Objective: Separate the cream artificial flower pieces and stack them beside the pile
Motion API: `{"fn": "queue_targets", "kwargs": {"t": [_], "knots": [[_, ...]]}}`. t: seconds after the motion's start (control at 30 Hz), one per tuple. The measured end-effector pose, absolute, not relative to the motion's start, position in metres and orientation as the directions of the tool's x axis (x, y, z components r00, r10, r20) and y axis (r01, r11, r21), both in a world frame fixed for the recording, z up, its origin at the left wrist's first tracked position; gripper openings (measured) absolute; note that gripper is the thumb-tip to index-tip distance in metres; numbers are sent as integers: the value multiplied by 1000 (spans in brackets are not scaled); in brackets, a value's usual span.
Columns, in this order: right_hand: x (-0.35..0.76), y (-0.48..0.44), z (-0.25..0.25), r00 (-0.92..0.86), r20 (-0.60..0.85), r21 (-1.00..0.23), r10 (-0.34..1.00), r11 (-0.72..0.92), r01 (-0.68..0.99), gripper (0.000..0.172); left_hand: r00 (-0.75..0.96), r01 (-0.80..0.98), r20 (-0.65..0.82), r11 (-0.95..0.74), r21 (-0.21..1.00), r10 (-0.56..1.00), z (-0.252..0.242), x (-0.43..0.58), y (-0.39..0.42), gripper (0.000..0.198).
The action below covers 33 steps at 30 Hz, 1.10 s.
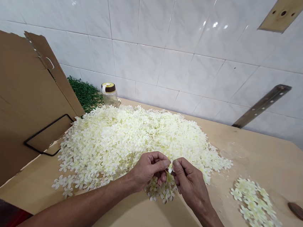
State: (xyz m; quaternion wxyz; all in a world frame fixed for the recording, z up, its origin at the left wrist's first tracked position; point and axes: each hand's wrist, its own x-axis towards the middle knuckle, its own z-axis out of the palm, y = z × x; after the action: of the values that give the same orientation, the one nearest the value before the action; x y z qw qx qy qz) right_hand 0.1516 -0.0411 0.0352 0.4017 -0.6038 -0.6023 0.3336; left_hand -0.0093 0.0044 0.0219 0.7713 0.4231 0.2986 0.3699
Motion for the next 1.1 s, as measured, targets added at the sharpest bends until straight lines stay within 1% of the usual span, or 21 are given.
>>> {"fn": "queue_targets", "kwargs": {"t": [0.27, 0.33, 0.4, 0.47, 0.53, 0.6, 0.67, 0.7, 0.77, 0.87, 1.1], "knots": [[150, -42, 32, 52, 80, -875, 995, 45, 482, 45, 554, -324, -147, 375, 869, 819, 17, -10, 5, 29], [148, -42, 31, 58, 75, -886, 995, 40, 461, 44, 543, -332, -145, 371, 867, 827, 17, -9, 6, 29], [147, -42, 30, 78, 97, -891, 992, 52, 452, 39, 521, -340, -149, 365, 867, 841, 17, -9, 7, 29], [148, -42, 29, 123, 204, -868, 971, 121, 482, 31, 491, -342, -160, 359, 869, 856, 17, -9, 8, 30], [149, -42, 28, 144, 391, -790, 909, 251, 560, 24, 464, -335, -175, 355, 873, 868, 17, -10, 8, 30], [150, -42, 27, 87, 561, -664, 824, 384, 641, 19, 458, -326, -182, 355, 876, 870, 17, -10, 8, 30], [150, -41, 27, -3, 647, -553, 763, 471, 688, 15, 476, -330, -171, 355, 874, 863, 17, -10, 8, 29], [150, -40, 27, -33, 663, -520, 748, 492, 698, 15, 488, -338, -165, 359, 870, 857, 17, -11, 8, 29], [149, -39, 28, -44, 670, -501, 741, 495, 710, 13, 510, -355, -161, 377, 856, 845, 18, -11, 8, 30], [148, -39, 28, -11, 662, -522, 750, 471, 711, 9, 532, -366, -174, 410, 835, 829, 18, -11, 8, 31], [149, -38, 27, -2, 662, -528, 749, 469, 708, 10, 523, -390, -178, 419, 820, 834, 18, -10, 9, 31]]}}
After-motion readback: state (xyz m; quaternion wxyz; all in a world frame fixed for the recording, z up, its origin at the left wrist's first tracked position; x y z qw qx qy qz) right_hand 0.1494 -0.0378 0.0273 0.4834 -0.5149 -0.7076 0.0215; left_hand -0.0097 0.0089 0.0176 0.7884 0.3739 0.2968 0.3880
